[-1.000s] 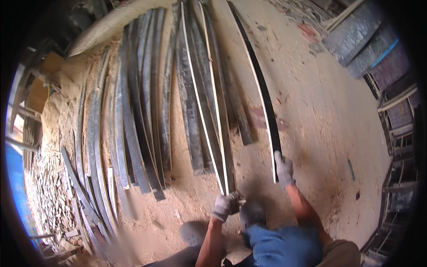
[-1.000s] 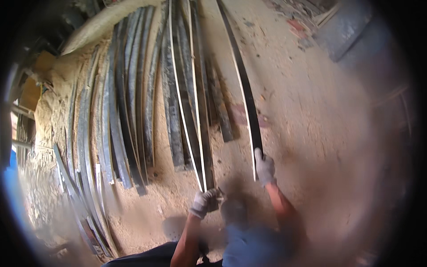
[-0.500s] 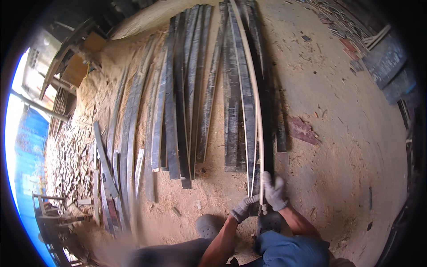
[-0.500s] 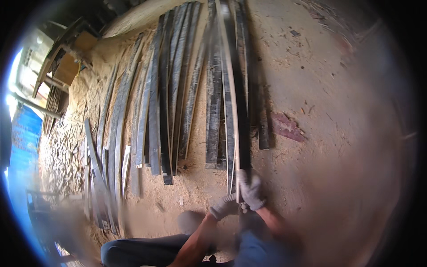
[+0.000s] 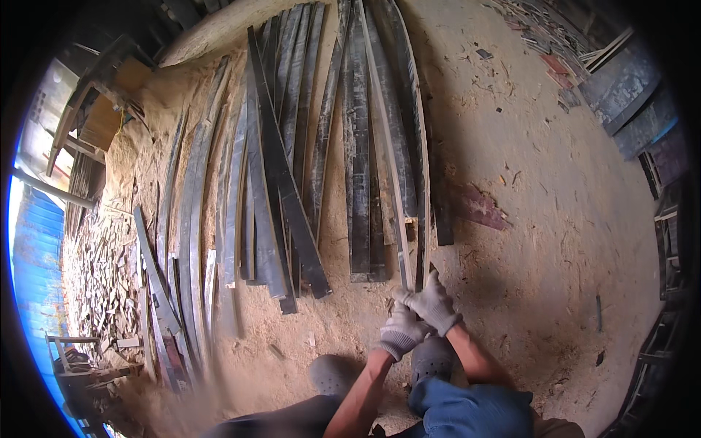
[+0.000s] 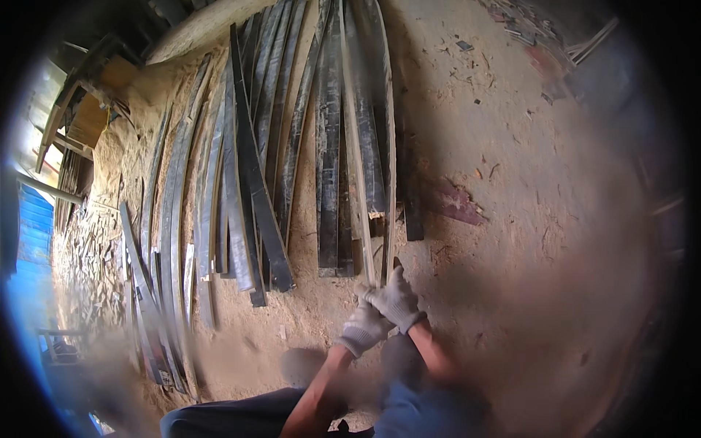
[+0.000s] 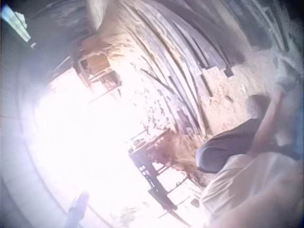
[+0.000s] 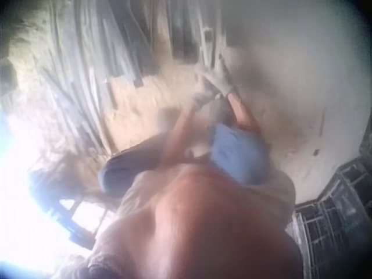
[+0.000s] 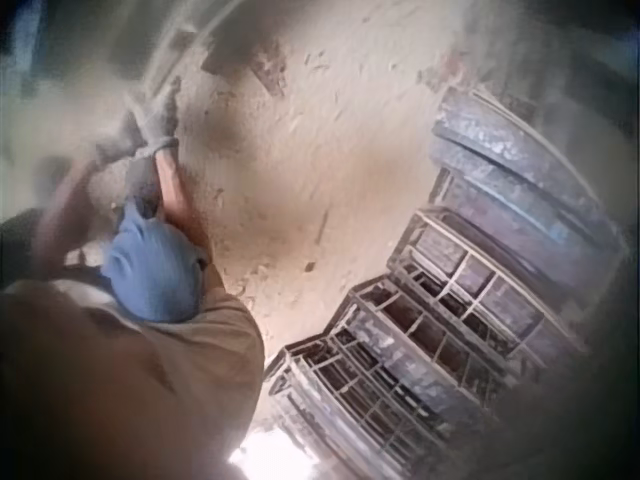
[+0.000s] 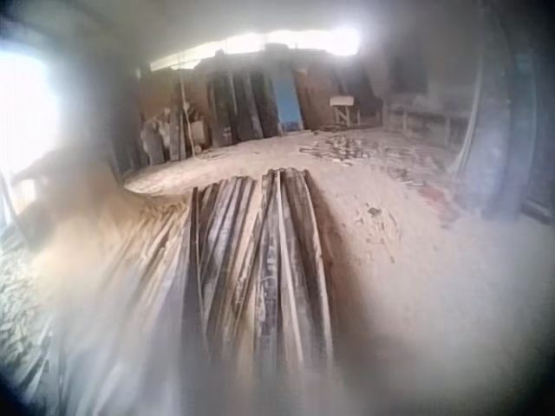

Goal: The person picks up long wooden strips from a pile and uses a table saw to cut them into shorter pieces. The person repeatedly positions each strip, cuts it, and collects the resulting pieces.

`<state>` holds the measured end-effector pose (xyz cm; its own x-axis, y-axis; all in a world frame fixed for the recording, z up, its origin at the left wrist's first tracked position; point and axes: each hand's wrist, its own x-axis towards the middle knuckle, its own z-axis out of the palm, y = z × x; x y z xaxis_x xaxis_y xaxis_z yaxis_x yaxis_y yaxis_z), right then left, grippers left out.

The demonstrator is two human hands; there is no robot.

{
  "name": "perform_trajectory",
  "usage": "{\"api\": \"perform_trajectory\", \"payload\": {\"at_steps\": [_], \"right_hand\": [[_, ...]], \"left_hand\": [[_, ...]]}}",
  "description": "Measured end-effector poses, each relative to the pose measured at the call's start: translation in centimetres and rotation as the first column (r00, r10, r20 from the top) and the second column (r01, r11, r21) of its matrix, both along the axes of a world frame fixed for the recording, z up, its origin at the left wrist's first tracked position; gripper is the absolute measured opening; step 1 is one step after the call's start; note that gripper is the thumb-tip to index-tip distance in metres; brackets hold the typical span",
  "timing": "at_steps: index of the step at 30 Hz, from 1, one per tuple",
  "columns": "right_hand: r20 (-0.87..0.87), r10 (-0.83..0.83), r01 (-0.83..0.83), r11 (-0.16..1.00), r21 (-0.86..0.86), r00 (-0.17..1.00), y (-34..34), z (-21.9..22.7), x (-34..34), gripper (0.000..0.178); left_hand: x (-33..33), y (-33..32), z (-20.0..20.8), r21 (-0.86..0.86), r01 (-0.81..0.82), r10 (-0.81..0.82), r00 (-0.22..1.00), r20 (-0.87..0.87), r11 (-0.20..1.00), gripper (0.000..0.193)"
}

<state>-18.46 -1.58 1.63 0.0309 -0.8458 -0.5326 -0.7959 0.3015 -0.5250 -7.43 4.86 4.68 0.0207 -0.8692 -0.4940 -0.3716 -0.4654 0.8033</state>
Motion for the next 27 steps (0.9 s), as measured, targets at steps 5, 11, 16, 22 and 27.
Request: {"api": "perform_trajectory", "payload": {"at_steps": [5,11,16,22,27], "right_hand": [[0.863,-0.337,0.163,0.941,0.296,0.375,-3.9,-0.3,-3.4,0.037],[0.855,-0.454,0.091,0.890,0.446,0.251,-4.8,2.4,-4.5,0.036],[0.737,-0.411,0.319,0.907,0.274,0.537,-5.5,0.3,-8.5,0.037],[0.812,-0.295,0.276,0.946,0.172,0.504,-4.0,1.7,-2.8,0.049],[0.780,-0.313,0.295,0.940,0.172,0.543,-4.5,3.7,-4.6,0.050]], "left_hand": [[5.4,-5.7,4.3,0.011,0.331,-0.331,0.939,0.091,0.943,0.070],[14.3,-12.9,-1.8,-0.032,0.297,-0.114,0.461,0.880,0.954,0.040],[21.3,-13.8,-0.5,0.272,0.035,-0.267,0.357,0.895,0.962,0.035],[20.1,-15.3,-4.5,0.186,-0.046,-0.156,0.373,0.915,0.981,0.109],[22.8,-16.1,-6.3,0.145,-0.106,-0.090,0.408,0.909,0.984,0.065]]}}
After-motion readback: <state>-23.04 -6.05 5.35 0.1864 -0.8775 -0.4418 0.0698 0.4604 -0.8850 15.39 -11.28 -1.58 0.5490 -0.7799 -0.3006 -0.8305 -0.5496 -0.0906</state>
